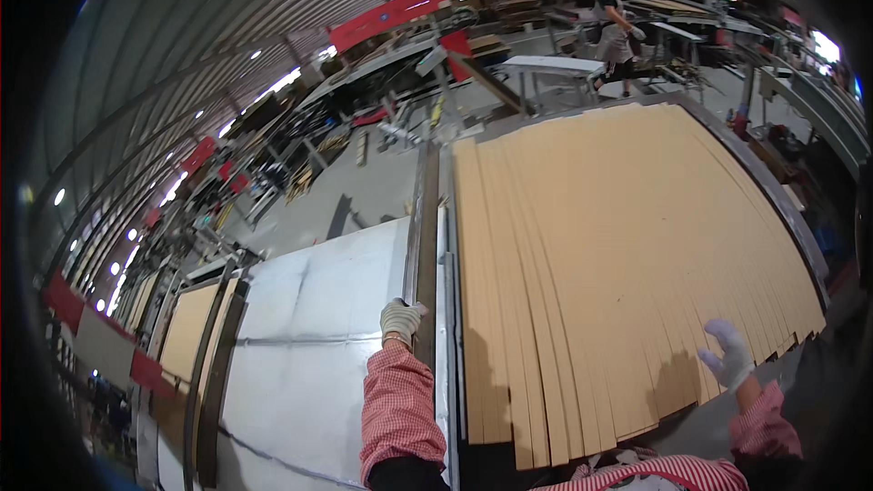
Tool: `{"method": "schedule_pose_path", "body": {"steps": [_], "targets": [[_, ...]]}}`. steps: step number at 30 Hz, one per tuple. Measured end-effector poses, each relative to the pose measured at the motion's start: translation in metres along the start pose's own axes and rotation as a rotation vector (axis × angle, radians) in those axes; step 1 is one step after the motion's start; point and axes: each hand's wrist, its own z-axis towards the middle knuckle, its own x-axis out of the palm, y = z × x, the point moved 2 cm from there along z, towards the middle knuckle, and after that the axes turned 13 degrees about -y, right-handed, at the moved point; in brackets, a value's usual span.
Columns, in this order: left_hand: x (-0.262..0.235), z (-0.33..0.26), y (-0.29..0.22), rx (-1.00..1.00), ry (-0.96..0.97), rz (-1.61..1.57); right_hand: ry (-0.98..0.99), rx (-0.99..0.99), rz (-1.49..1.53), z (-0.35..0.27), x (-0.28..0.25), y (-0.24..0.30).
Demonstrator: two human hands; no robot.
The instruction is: Organizing, labeling, and taping large cardboard sheets used for packaging in a manufacturing environment.
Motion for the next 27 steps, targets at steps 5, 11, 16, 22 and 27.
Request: {"method": "schedule_pose_path", "body": {"steps": [5,11,16,22,27], "targets": [[0.071,0.068,-0.055,-0.055,0.122,-0.03,-0.153,0.285,-0.004,-0.068,-0.038,-0.017],[0.098,0.072,-0.105,0.145,-0.057,-0.014,-0.076,0.294,-0.184,-0.071,-0.051,-0.012],[0.117,0.039,-0.067,0.133,0.122,-0.498,-0.152,0.17,-0.16,-0.02,-0.066,-0.022],[0.105,-0.005,0.041,-0.096,0.124,-0.572,-0.282,0.204,-0.236,0.079,-0.063,-0.17],[0.062,-0.072,0.019,-0.194,0.137,-0.498,-0.303,0.621,-0.899,0.141,-0.101,-0.321]]}}
